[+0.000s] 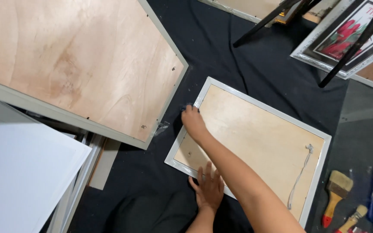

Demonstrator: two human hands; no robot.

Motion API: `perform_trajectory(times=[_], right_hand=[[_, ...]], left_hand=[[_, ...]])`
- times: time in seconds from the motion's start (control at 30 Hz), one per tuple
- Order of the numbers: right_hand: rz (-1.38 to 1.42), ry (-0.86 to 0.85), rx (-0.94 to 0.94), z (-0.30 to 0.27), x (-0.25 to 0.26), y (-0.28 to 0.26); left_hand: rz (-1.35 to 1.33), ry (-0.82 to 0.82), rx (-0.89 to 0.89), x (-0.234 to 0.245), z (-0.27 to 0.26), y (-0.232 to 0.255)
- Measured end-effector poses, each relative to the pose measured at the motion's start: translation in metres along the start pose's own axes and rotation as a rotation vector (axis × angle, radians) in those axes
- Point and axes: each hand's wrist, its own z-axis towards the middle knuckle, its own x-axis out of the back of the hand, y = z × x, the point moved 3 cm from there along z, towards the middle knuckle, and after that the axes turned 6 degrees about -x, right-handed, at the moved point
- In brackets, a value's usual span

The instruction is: The person is using a cloth to wipe and clean the back of a picture frame, followed by using a brush to remove dust.

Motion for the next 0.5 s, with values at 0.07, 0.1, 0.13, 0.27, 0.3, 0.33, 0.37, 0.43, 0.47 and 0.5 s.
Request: perform_trajectory(times=[0.07,0.1,0.13,0.27,0.3,0.33,0.37,0.43,0.47,0.5], right_hand=[[0.029,0.033,0.050,-0.038,0.004,-0.027],[0.063,0.083,0.107,-0.052,0.008,-0.041],[0.054,0.079,0.106,-0.066,0.016,-0.052],[0.100,-0.077,0.182,-0.115,0.042,-0.100],[0.049,-0.123,0.230,-0.125,0.048,-0.113],[0.044,-0.124,0.222,-0.125,0.047,-0.113],[0.262,-0.342,0.136,-0.128,0.041,-0.114],[0.485,-0.549,0.036,-0.133,0.050,-0.110],[0.579,-0.485,-0.058,-0.133,0.066,-0.101],[0.676,-0.415,-0.145,-0.130,0.082,-0.095]], left_hand=[[-0.071,-0.020,-0.020,-0.007,-0.007,0.002],[-0.130,-0.024,-0.039,-0.012,-0.006,0.001],[-0.139,-0.023,-0.039,0.010,0.001,-0.001],[-0.343,0.099,-0.011,0.041,0.011,-0.008],[-0.319,0.151,-0.048,0.034,0.008,-0.008],[-0.326,0.150,-0.055,0.031,0.010,-0.005],[-0.325,0.137,-0.017,0.028,0.009,-0.005],[-0.323,0.124,0.009,0.027,0.005,-0.003],[-0.424,0.048,0.059,0.027,0.003,-0.003],[-0.515,-0.025,0.110,0.026,0.002,-0.007]])
